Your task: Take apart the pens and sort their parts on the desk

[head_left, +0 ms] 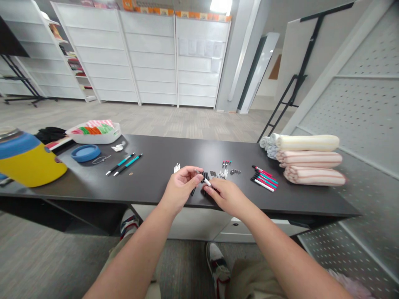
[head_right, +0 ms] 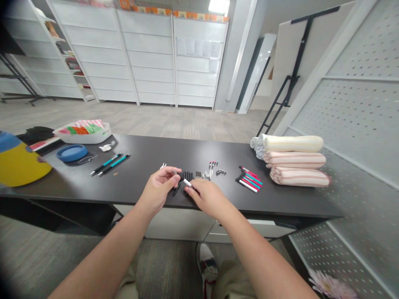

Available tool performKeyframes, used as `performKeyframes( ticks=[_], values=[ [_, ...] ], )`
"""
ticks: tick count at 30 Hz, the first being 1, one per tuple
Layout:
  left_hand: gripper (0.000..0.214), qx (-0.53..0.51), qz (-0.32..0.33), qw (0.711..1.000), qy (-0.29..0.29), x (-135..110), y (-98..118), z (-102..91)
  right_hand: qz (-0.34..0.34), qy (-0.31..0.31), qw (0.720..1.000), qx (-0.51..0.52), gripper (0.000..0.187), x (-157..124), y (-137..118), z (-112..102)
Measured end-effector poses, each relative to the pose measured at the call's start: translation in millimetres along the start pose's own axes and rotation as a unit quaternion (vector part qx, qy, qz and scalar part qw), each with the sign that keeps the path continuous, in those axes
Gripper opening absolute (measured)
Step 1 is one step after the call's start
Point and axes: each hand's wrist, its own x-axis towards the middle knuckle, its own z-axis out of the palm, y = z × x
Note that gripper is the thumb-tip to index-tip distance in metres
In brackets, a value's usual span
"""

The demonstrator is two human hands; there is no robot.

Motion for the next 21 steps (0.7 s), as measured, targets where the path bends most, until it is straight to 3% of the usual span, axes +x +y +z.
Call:
performKeyframes(
  ticks=[6, 13, 21],
  values=[
    [0.024, -0.106, 0.030, 0.993, 0.033, 6.0, -5.1, 3.1, 0.009, 0.022, 0.999, 0.036, 0.019, -0.7, 0.6, -0.2],
    [0.031, -0.208, 0.019, 0.975, 0.076, 9.1, -4.2, -4.5, 0.048, 0.031, 0.998, 0.038, 0.012, 1.3, 1.8, 1.7],
    [0.030, -0.192, 0.003, 0.979, 0.062, 10.6, -4.7, -4.8, 0.048, 0.032, 0.998, 0.041, 0.016, -1.0, -2.0, -0.1]
  ],
)
